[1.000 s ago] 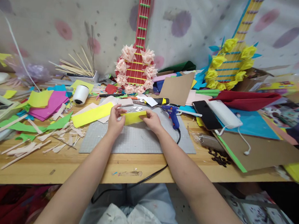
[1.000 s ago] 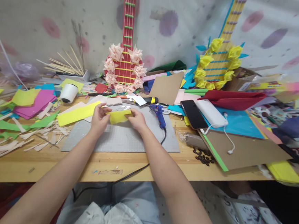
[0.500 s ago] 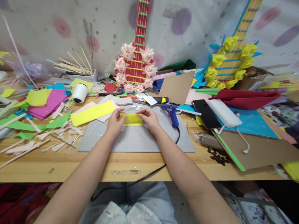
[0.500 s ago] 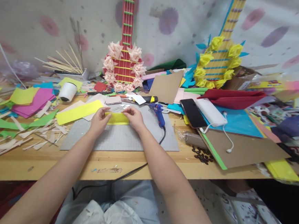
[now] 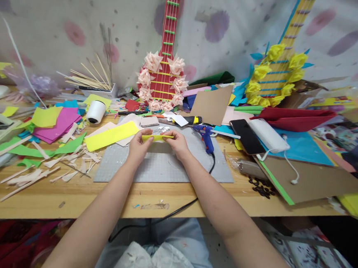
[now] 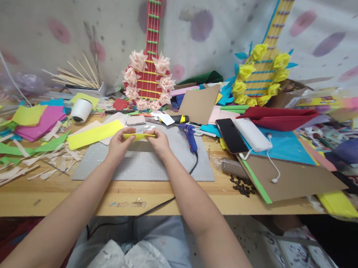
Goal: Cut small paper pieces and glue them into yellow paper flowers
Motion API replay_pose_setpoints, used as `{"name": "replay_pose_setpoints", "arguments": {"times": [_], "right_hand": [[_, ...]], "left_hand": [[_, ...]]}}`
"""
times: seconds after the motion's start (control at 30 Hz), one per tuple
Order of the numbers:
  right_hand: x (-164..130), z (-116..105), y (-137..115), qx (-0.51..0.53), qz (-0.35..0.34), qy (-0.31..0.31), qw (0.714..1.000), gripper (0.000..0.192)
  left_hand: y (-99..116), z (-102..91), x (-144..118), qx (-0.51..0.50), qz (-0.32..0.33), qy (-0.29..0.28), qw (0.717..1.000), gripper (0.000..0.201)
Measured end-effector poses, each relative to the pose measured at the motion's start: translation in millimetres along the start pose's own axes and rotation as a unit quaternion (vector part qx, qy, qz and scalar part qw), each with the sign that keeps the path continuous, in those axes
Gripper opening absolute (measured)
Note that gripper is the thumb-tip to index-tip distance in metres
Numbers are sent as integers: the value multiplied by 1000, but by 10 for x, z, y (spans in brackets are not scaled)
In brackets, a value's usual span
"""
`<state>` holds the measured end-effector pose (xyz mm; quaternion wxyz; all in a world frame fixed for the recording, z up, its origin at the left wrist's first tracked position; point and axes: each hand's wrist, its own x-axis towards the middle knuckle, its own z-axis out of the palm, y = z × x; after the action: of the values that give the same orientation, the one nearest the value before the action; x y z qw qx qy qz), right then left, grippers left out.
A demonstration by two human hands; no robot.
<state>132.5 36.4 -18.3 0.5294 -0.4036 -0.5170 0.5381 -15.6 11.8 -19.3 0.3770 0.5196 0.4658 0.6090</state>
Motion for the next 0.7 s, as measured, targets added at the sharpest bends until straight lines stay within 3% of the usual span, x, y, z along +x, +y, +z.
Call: {"name": "replay_pose_setpoints", "arguments": {"times": [0.3,0.57,0.7], "right_hand": [[32,-39,78,-65,-31,18,997,18],[25,-29,68,-59,-44,23,997,23],[27,-7,55,-1,-4,41,999,28]], "left_hand": [[-83,-28,11,56,12,16,998,33],[-85,-32,9,72,15,34,997,36],[-31,-16,11,-12,-17,52,998,41]]}}
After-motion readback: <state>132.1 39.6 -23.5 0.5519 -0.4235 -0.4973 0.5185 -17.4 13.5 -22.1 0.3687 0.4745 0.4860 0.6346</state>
